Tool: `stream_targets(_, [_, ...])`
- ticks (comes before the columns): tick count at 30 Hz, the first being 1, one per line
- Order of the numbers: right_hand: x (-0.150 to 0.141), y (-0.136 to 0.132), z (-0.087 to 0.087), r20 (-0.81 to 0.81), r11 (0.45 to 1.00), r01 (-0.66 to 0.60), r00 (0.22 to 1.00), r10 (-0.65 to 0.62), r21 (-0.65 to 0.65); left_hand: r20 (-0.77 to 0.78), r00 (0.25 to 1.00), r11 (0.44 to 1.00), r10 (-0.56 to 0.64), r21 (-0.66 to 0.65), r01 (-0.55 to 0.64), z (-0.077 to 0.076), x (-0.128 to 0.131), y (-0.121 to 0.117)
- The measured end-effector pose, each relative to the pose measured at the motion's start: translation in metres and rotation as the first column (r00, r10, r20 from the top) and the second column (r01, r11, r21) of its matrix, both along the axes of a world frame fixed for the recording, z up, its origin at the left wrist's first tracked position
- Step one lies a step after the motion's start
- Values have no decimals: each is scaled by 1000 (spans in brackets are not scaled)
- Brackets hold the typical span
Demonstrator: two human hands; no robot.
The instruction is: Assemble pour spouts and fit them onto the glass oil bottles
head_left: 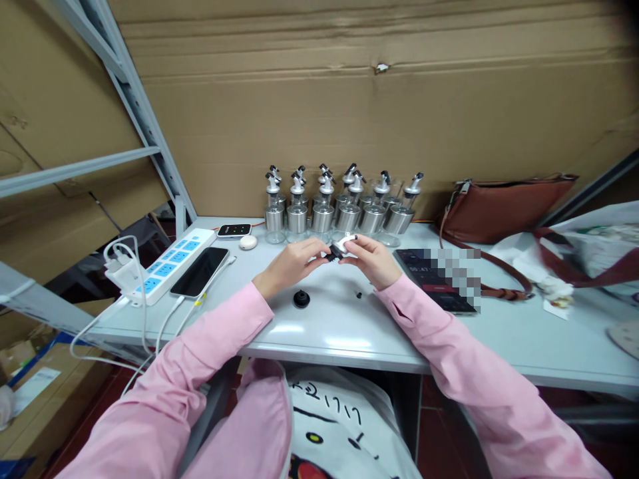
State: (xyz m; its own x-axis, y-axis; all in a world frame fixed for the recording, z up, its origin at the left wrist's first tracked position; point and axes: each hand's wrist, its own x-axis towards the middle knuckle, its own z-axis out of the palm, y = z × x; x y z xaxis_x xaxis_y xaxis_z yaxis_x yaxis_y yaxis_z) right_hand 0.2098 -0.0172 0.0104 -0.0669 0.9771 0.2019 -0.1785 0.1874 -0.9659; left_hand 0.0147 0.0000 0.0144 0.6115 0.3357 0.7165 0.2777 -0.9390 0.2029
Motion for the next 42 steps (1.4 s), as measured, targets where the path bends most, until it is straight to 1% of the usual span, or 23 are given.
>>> stream_targets(4, [-1, 0, -1, -10, 999, 32, 999, -32, -5, -10, 1000, 1000, 16, 6, -16, -1, 1, -1])
stream_targets(6, [-1, 0, -1, -16, 999, 40, 999, -40, 5, 9, 1000, 999, 23, 27, -24, 0, 1, -2])
stream_targets(8, [0, 0, -1, -18, 999, 36, 999, -36, 18, 44, 999, 998, 26, 52, -28, 2, 1, -3])
stream_targets(10, [1, 0, -1, -15, 1000, 24, 1000, -23, 19, 46, 999, 997, 23, 68, -26, 5, 1, -4])
stream_targets(15, [1, 1, -2, -50, 1000, -9, 999, 8, -13, -122, 992, 997, -16, 67, 25, 7, 1, -6])
stream_targets(18, [1, 1, -2, -54, 1000, -19, 998, 19, -10, -142, 990, 998, -21, 60, 30, 4, 1, -5])
stream_targets(21, [0, 1, -2, -50, 1000, -20, 999, 19, -17, -146, 989, 998, 3, 62, 6, 3, 2, -5])
stream_targets(26, [0, 1, -2, -22, 1000, 17, 1000, -17, 5, -178, 978, 988, 109, 129, -87, 5, 3, -8])
stream_targets(30, [0, 1, -2, -4, 1000, -2, 1000, 2, 23, -215, 962, 979, 167, 154, -136, 8, 3, -10])
stream_targets(37, [1, 3, -6, 8, 999, -42, 999, 42, 27, -252, 941, 970, 224, 155, -189, 9, 3, -9])
stream_targets(42, [1, 3, -6, 17, 998, -45, 999, 45, 32, -229, 947, 967, 225, 169, -189, 8, 3, -7])
